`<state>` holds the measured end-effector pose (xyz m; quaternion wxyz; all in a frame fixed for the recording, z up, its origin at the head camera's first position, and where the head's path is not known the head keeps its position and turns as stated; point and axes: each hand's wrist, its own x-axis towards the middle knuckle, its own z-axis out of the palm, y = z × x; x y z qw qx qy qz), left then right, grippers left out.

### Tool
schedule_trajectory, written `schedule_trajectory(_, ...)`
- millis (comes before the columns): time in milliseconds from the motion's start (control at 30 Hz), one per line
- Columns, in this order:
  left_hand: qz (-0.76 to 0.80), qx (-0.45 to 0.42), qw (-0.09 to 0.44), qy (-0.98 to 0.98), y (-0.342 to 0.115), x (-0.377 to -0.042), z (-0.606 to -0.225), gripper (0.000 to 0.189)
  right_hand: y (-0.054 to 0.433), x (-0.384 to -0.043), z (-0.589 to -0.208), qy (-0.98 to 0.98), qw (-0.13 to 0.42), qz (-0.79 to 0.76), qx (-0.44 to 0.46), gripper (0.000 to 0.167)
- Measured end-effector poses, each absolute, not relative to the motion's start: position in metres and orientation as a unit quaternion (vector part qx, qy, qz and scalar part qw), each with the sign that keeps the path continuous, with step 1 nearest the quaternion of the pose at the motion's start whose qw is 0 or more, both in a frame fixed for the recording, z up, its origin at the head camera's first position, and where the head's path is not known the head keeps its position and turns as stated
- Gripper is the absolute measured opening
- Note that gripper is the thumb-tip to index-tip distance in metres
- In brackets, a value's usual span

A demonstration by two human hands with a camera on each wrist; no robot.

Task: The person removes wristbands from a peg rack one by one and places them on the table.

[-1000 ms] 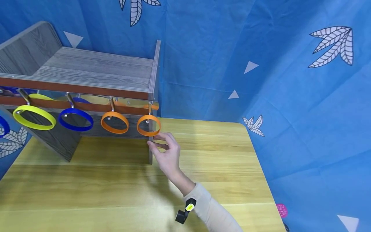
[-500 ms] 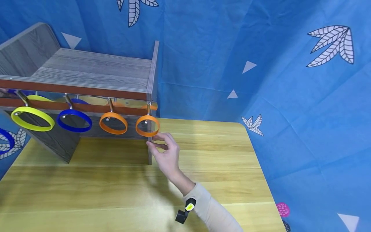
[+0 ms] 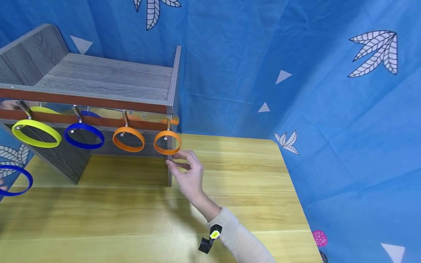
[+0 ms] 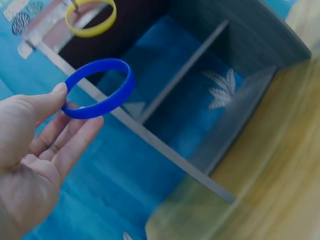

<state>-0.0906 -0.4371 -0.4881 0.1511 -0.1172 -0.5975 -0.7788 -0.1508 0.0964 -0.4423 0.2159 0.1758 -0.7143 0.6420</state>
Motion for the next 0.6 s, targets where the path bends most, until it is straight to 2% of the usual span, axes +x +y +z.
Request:
schedule_trajectory(167,-0.779,-0.079,0.147,-0.605,-0.426,-0.077,-0.487,0.049,0.095,-0.151,-0.443,-0.710,0.213,0.647,0.176,0.024)
schedule_trajectory(333,-0.783,-0.054,0.093,-0.612,-0.464,-0.084,-0.528,0.051,0.094,-0.152,-0.443,-0.708,0.216,0.647,0.180,0.025)
schedule_trajectory(433,-0.795,-0.080,0.070,-0.597,-0.486,-0.090,-0.559,0.055,0.094,-0.152,-0.443,-0.708,0.219,0.646,0.181,0.025)
schedule_trajectory(600,-0.809,-0.112,0.064,-0.573,-0.454,-0.077,-0.543,0.044,0.096,-0.152,-0.445,-0.710,0.222,0.643,0.183,0.025)
